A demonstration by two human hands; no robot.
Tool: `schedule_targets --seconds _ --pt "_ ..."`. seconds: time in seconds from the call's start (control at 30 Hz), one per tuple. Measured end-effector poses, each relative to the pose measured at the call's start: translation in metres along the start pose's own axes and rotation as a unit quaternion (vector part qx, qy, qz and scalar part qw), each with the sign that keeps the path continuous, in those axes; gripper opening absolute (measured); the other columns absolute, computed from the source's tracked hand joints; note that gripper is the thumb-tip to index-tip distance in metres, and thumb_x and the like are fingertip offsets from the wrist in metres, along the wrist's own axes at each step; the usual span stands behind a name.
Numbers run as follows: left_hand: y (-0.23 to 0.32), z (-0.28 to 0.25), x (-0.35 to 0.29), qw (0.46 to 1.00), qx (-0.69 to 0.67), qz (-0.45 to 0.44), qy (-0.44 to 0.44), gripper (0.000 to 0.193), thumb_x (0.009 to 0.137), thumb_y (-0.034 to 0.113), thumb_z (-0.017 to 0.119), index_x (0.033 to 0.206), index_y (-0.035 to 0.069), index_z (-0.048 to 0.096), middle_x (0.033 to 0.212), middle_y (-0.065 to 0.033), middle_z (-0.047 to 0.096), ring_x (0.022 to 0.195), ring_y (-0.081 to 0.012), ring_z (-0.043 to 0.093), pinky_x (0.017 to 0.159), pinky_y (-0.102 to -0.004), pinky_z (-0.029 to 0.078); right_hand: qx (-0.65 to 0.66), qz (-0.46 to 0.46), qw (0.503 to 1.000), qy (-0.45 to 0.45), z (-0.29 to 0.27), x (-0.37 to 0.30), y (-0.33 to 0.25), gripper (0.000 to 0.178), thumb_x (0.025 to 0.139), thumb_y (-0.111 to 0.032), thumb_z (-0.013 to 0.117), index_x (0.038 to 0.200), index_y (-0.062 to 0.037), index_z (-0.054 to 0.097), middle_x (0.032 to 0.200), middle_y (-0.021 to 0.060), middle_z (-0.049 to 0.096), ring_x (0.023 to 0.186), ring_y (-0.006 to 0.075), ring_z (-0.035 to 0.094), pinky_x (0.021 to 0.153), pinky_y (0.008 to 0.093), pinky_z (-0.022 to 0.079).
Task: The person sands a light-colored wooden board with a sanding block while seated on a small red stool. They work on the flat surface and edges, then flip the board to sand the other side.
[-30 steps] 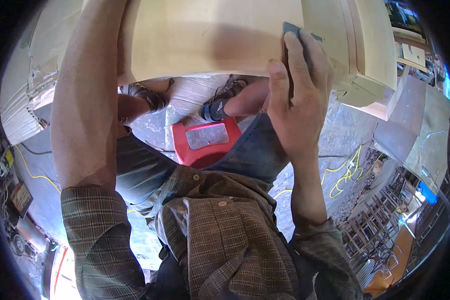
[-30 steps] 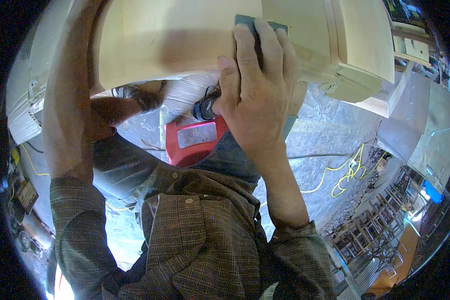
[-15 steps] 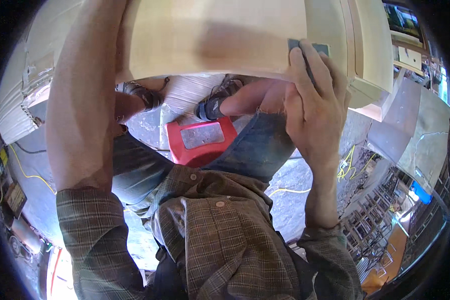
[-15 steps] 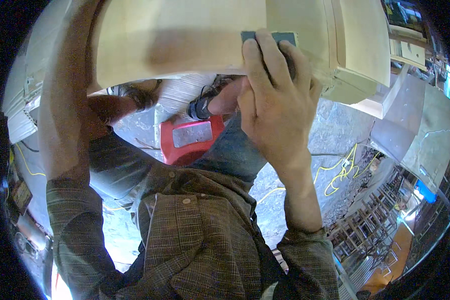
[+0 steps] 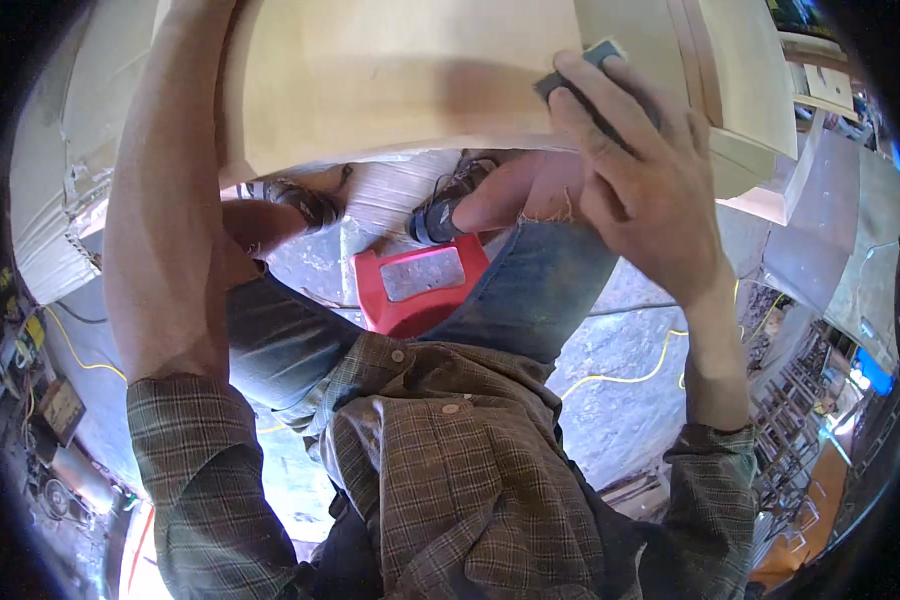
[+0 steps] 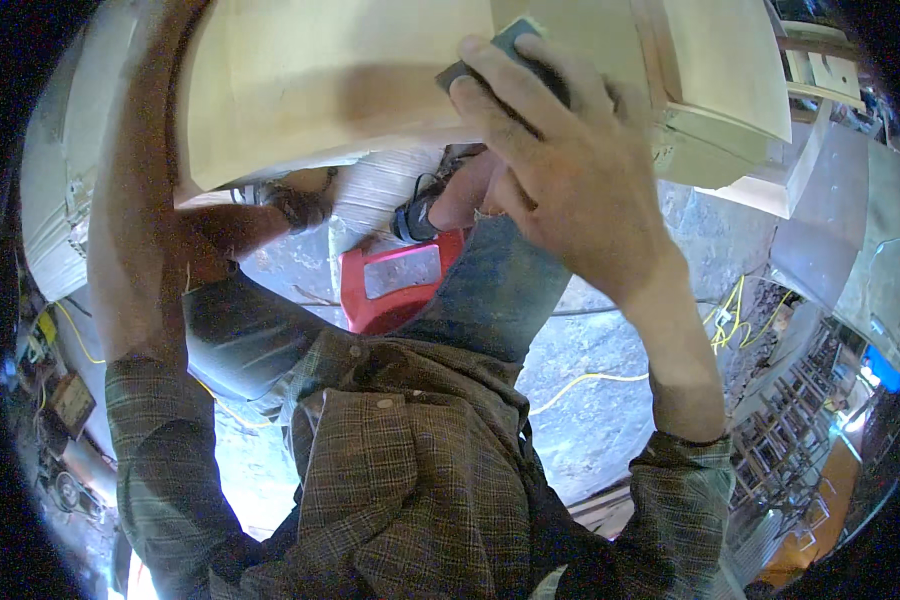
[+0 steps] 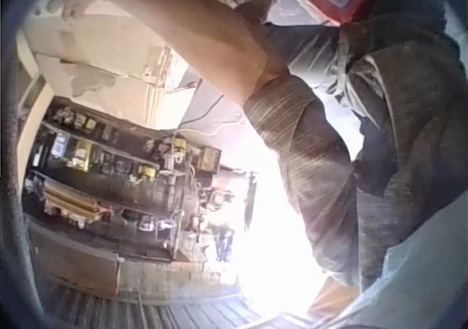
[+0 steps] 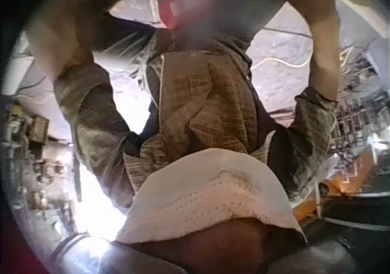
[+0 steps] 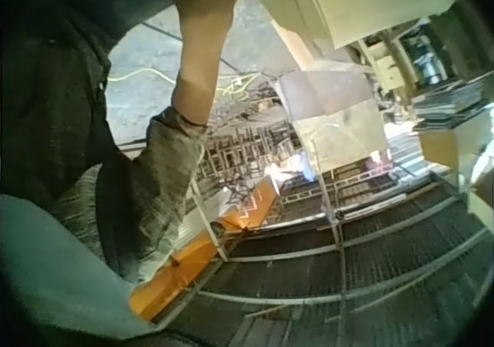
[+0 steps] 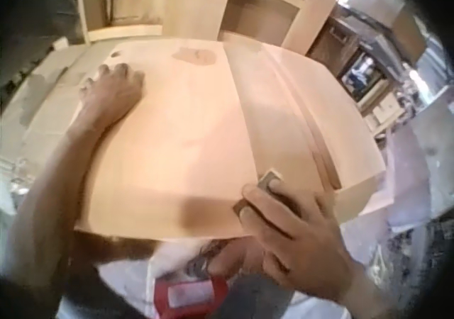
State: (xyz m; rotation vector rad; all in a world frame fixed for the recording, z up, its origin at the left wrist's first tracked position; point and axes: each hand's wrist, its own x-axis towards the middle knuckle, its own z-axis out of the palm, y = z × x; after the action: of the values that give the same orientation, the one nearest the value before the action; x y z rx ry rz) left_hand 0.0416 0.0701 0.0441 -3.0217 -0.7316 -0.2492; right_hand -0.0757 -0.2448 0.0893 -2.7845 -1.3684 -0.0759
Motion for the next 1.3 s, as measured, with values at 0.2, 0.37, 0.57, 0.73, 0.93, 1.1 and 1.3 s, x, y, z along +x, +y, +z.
schedule_targets --seconds 0.2,0.37,0.57,0.73,0.93,1.1,1.3 --pt "-0.002 -0.013 -0.005 0.994 0.092 0.053 -0.040 0.050 0.093 0.044 0.038 0.129 0.012 0.049 0.136 -0.0259 0.042 0.126 -0.0472 0.038 0.101 -0.0623 0.030 0.006 0.026 0.999 0.028 0.003 0.012 -0.004 0.056 0.071 -0.005 0.057 0.127 -0.0077 0.055 0.139 0.0005 0.047 0.125 0.0288 0.043 0.095 0.0443 0.036" --pt "0.013 0.003 0.001 0.998 -0.035 -0.046 0.017 0.052 0.093 0.046 0.037 0.131 0.011 0.046 0.135 -0.0266 0.042 0.122 -0.0532 0.039 0.101 -0.0610 0.031 0.003 0.046 0.998 0.047 0.010 -0.006 -0.008 0.053 0.073 -0.007 0.057 0.127 -0.0088 0.055 0.137 0.0017 0.049 0.125 0.0282 0.043 0.095 0.0435 0.036" --pt "0.007 -0.005 0.001 0.998 -0.037 -0.042 -0.001 0.053 0.093 0.046 0.036 0.133 0.011 0.044 0.136 -0.0268 0.041 0.123 -0.0529 0.038 0.102 -0.0612 0.031 -0.006 0.033 0.998 0.055 0.017 -0.005 -0.001 0.050 0.074 -0.007 0.057 0.124 -0.0107 0.058 0.137 -0.0003 0.049 0.125 0.0255 0.044 0.095 0.0428 0.036" --pt "0.009 -0.005 0.001 0.999 -0.028 -0.042 0.015 0.053 0.093 0.046 0.036 0.131 0.010 0.044 0.137 -0.0265 0.041 0.123 -0.0524 0.038 0.102 -0.0614 0.030 -0.003 -0.021 0.994 0.107 0.022 -0.010 0.012 0.052 0.067 -0.021 0.066 0.117 -0.0100 0.062 0.130 -0.0025 0.053 0.124 0.0234 0.043 0.092 0.0448 0.037" --pt "-0.032 0.031 0.033 0.999 -0.031 0.015 -0.001 0.070 0.088 0.064 0.032 0.144 0.022 0.033 0.150 -0.0163 0.029 0.136 -0.0370 0.030 0.103 -0.0638 0.022 -0.010 -0.043 0.995 0.094 0.008 0.026 0.024 0.047 0.074 -0.009 0.056 0.121 -0.0111 0.058 0.125 0.0065 0.053 0.121 0.0243 0.046 0.092 0.0401 0.039" --pt "0.000 0.017 0.017 0.997 -0.044 -0.055 0.011 0.065 0.088 0.060 0.036 0.141 0.021 0.039 0.140 -0.0227 0.040 0.131 -0.0388 0.036 0.103 -0.0605 0.025 -0.015 -0.028 0.995 0.091 0.022 -0.007 0.021 0.048 0.078 -0.012 0.055 0.126 -0.0145 0.058 0.137 -0.0044 0.050 0.126 0.0221 0.045 0.098 0.0391 0.037" --pt "-0.005 0.006 0.005 1.000 -0.023 -0.003 0.013 0.051 0.094 0.045 0.034 0.130 0.011 0.046 0.135 -0.0275 0.042 0.124 -0.0509 0.038 0.102 -0.0622 0.028 -0.124 -0.044 0.976 -0.171 0.004 0.038 0.027 0.043 0.073 -0.012 0.056 0.116 -0.0078 0.057 0.120 0.0015 0.053 0.117 0.0231 0.046 0.090 0.0367 0.039"
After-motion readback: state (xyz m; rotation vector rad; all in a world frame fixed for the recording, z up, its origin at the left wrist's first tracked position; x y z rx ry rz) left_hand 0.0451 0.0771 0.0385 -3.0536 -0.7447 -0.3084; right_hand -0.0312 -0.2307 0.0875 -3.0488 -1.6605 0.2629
